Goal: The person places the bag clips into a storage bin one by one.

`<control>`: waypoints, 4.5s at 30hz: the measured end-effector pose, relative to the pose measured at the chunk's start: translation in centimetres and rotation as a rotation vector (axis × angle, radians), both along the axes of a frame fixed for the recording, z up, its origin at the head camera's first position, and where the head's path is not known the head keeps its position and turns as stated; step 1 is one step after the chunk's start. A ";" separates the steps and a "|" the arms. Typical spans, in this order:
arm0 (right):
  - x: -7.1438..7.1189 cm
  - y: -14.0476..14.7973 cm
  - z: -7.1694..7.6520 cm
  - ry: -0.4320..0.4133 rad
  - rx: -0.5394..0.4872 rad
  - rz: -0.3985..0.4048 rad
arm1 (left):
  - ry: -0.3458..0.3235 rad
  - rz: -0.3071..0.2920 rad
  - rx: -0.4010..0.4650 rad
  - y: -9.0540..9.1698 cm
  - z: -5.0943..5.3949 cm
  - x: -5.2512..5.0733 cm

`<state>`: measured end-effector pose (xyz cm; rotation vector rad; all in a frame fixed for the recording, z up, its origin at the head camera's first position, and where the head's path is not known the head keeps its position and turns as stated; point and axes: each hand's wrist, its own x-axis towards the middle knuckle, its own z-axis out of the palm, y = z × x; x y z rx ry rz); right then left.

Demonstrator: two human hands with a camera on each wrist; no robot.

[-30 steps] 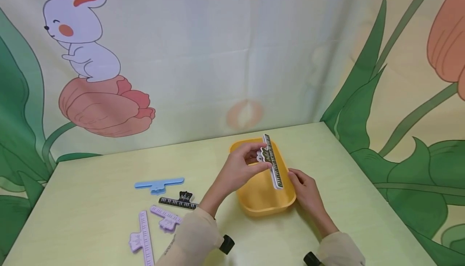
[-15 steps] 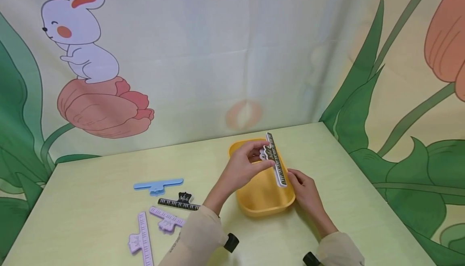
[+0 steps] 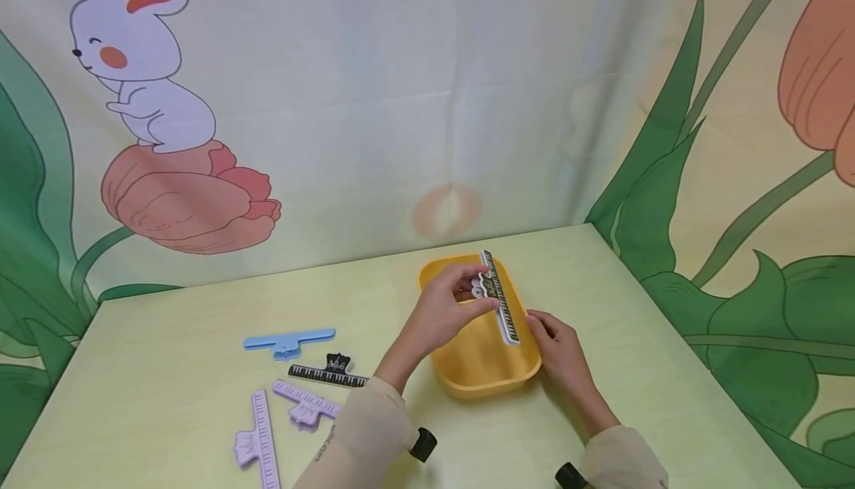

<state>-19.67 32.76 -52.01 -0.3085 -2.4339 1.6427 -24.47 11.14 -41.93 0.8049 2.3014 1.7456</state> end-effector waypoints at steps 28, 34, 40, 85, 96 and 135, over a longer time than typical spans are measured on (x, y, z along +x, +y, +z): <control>0.0 0.1 -0.2 0.007 -0.006 0.011 | -0.009 0.054 -0.179 0.7 -3.8 -1.3; 0.0 0.2 -0.2 0.014 0.000 0.013 | -0.040 0.066 -0.229 1.2 -5.0 -1.5; 0.0 0.2 -0.2 0.015 0.004 0.016 | -0.050 0.082 -0.257 1.8 -5.2 -1.3; -0.2 -0.2 -0.2 0.027 -0.004 0.020 | 0.067 0.102 -0.496 4.2 -5.7 -1.9; -0.1 0.0 0.0 0.018 -0.012 0.016 | 0.085 0.086 -0.409 3.7 -4.8 -1.9; -0.3 0.2 -0.5 0.038 0.021 0.012 | 0.198 0.066 -0.203 2.8 4.1 -1.9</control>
